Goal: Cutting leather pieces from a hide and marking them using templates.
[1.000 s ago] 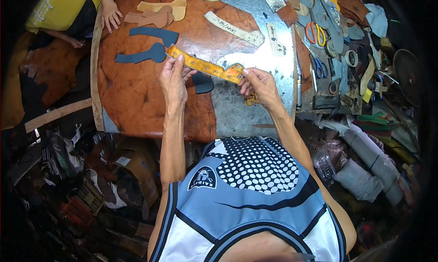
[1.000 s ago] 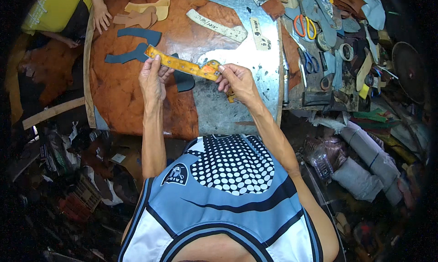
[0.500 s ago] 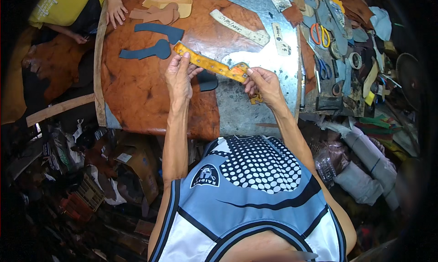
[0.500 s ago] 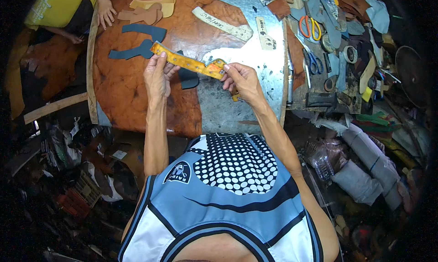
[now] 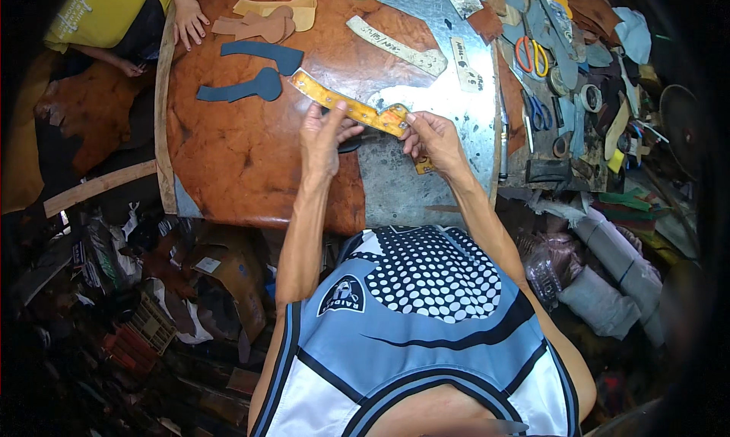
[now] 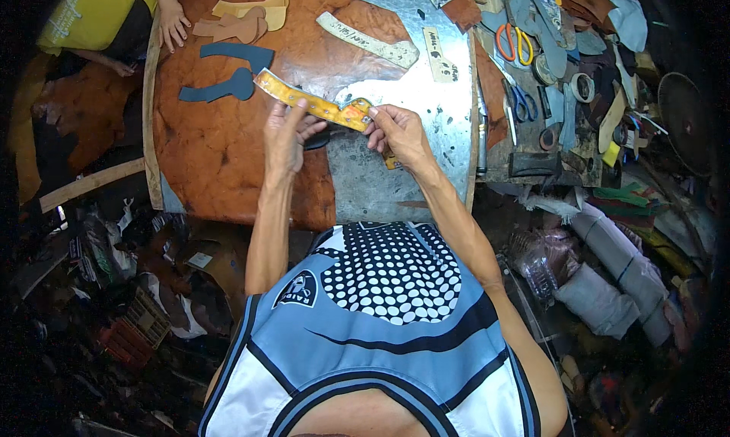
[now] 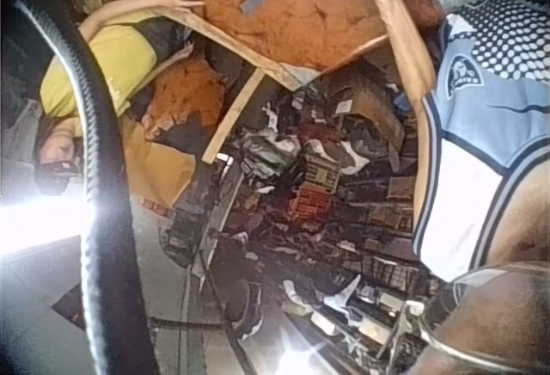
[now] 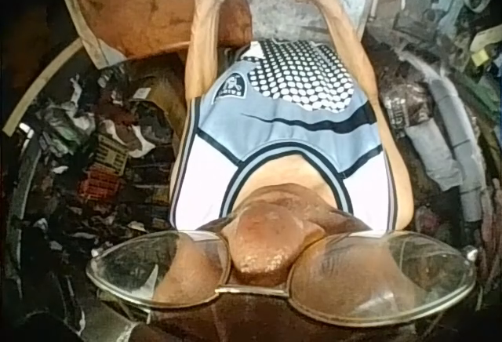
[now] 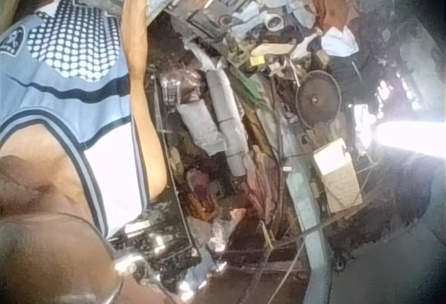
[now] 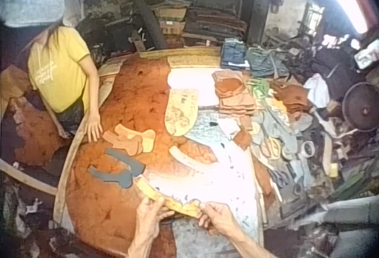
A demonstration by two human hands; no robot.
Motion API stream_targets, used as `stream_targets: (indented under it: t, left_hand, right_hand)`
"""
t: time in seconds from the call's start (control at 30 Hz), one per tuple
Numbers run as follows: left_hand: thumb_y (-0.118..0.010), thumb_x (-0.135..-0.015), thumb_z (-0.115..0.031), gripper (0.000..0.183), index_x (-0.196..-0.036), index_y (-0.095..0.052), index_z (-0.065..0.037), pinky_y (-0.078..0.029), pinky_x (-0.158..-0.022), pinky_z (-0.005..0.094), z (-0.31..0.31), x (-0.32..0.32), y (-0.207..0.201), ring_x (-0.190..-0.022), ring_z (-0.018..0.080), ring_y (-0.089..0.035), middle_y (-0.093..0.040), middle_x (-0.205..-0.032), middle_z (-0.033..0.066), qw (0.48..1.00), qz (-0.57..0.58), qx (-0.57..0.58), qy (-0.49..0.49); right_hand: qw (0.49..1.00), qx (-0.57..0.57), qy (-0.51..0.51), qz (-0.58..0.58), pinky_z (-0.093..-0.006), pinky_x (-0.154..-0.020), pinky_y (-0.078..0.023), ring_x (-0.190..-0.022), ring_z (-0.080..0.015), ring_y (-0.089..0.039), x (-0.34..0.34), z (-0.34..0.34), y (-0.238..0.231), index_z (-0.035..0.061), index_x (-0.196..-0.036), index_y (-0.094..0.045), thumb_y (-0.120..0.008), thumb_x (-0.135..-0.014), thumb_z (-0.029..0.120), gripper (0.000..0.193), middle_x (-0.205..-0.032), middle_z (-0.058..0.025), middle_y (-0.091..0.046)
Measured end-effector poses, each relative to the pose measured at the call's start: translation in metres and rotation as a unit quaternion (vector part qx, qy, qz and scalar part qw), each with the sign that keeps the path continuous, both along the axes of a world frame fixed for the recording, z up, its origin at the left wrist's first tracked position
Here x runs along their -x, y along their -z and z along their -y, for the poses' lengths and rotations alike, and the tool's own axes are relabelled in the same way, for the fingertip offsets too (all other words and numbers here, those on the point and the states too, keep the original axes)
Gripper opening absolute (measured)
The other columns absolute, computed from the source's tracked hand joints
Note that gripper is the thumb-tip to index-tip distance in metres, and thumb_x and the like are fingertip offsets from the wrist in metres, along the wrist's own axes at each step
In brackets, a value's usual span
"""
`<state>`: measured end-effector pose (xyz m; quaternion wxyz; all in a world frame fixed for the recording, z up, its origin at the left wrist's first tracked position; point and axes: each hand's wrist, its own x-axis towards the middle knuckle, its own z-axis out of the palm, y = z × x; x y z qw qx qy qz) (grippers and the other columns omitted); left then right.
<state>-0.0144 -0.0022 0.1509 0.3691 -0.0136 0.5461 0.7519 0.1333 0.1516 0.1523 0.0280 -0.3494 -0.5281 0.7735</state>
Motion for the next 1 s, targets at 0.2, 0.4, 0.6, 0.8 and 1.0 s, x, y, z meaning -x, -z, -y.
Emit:
stream_targets:
  t: [0.2,0.4,0.6,0.8,1.0]
  left_hand:
    - [-0.062,-0.094,-0.012,0.040,-0.127,-0.040,-0.005,-0.060,-0.066,0.0292,-0.003,-0.016,0.001,-0.079,0.0164,-0.069,-0.069,-0.094,0.0134,1.000,0.011,0.001,0.027]
    - [-0.062,-0.094,-0.012,0.037,-0.124,-0.041,-0.005,-0.060,-0.066,0.0288,-0.002,-0.016,0.001,-0.077,0.0163,-0.069,-0.068,-0.094,0.0133,0.999,0.016,0.001,0.031]
    - [-0.061,-0.094,-0.011,0.036,-0.123,-0.040,-0.005,-0.059,-0.065,0.0284,0.001,-0.012,0.010,-0.078,0.0168,-0.069,-0.068,-0.096,0.0141,0.999,0.012,0.026,0.020]
    - [-0.060,-0.095,-0.011,0.032,-0.120,-0.041,-0.005,-0.059,-0.064,0.0270,-0.002,-0.013,0.005,-0.079,0.0168,-0.069,-0.068,-0.096,0.0143,0.999,0.002,0.033,0.015]
    - [-0.059,-0.095,-0.009,0.031,-0.120,-0.041,-0.004,-0.059,-0.064,0.0260,0.001,-0.012,0.003,-0.079,0.0162,-0.069,-0.068,-0.096,0.0140,0.999,-0.015,0.029,0.016]
  right_hand:
    - [1.000,0.004,0.002,-0.006,-0.0176,-0.047,-0.045,-0.055,-0.0075,-0.061,-0.001,0.000,0.000,0.0010,-0.090,-0.064,-0.057,-0.098,0.027,0.028,-0.074,-0.0059,-0.065]
    - [1.000,0.004,0.003,0.011,-0.0167,-0.048,-0.044,-0.055,-0.0057,-0.059,-0.002,0.000,-0.001,0.0006,-0.090,-0.064,-0.056,-0.098,0.026,0.028,-0.074,-0.0057,-0.066]
    - [0.843,-0.536,-0.042,-0.022,-0.0381,-0.056,-0.054,-0.062,-0.0285,-0.062,-0.002,0.012,-0.019,0.0101,-0.114,-0.065,-0.057,-0.087,0.007,0.028,-0.084,-0.0114,-0.060]
    - [0.793,-0.586,-0.166,0.031,-0.0434,-0.054,-0.053,-0.063,-0.0321,-0.063,0.007,0.039,-0.030,0.0189,-0.118,-0.064,-0.060,-0.084,0.008,0.036,-0.081,-0.0108,-0.060]
    - [0.786,-0.595,-0.168,0.030,-0.0440,-0.054,-0.054,-0.064,-0.0323,-0.064,0.012,0.041,-0.027,0.0186,-0.120,-0.063,-0.061,-0.084,0.010,0.037,-0.082,-0.0107,-0.059]
